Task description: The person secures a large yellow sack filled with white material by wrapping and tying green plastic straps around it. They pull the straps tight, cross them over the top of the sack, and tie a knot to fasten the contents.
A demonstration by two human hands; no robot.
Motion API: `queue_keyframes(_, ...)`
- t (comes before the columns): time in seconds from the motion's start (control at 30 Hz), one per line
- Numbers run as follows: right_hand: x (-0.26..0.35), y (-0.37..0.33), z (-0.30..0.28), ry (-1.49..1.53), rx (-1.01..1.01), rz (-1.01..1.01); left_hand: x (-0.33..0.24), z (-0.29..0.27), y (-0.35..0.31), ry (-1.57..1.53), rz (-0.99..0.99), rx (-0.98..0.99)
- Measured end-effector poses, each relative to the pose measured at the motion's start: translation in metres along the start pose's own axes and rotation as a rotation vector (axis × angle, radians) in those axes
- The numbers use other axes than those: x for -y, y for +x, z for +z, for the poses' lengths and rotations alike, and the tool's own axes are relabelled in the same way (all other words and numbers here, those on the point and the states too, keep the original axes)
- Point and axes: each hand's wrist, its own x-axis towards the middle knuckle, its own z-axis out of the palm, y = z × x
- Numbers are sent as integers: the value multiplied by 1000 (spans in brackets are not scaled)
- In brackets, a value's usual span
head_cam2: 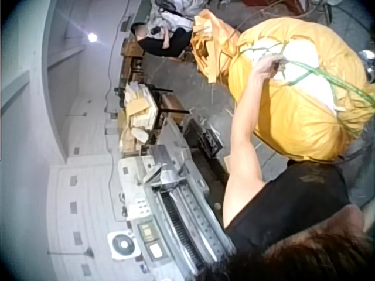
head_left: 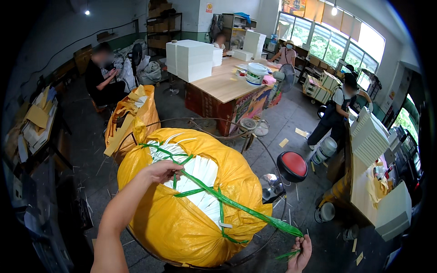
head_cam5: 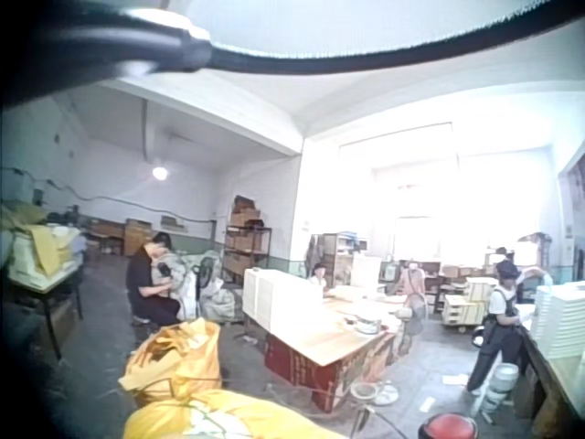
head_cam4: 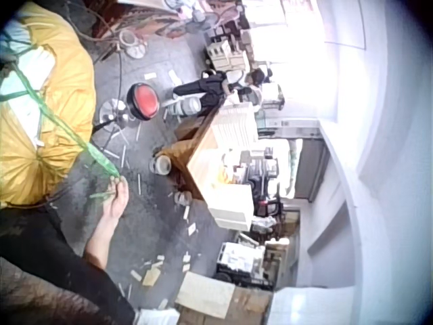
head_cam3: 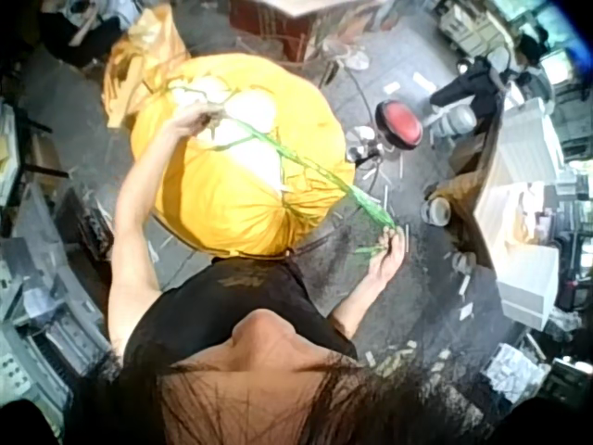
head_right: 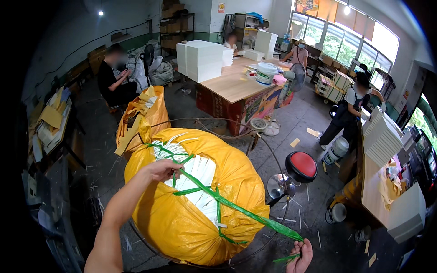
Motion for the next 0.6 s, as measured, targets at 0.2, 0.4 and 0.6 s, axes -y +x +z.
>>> queue_keyframes(0.2,-3,-2,-26,5,34,-18,7,1,5,-68,19,-25)
queue_keyframes(0.4,19,-62,-45,-150,157,-30,11,9,15,32,9,-184)
queue_keyframes(0.6,35,-91,-41,-328,384,-58,4,28,15,23,-107,-326)
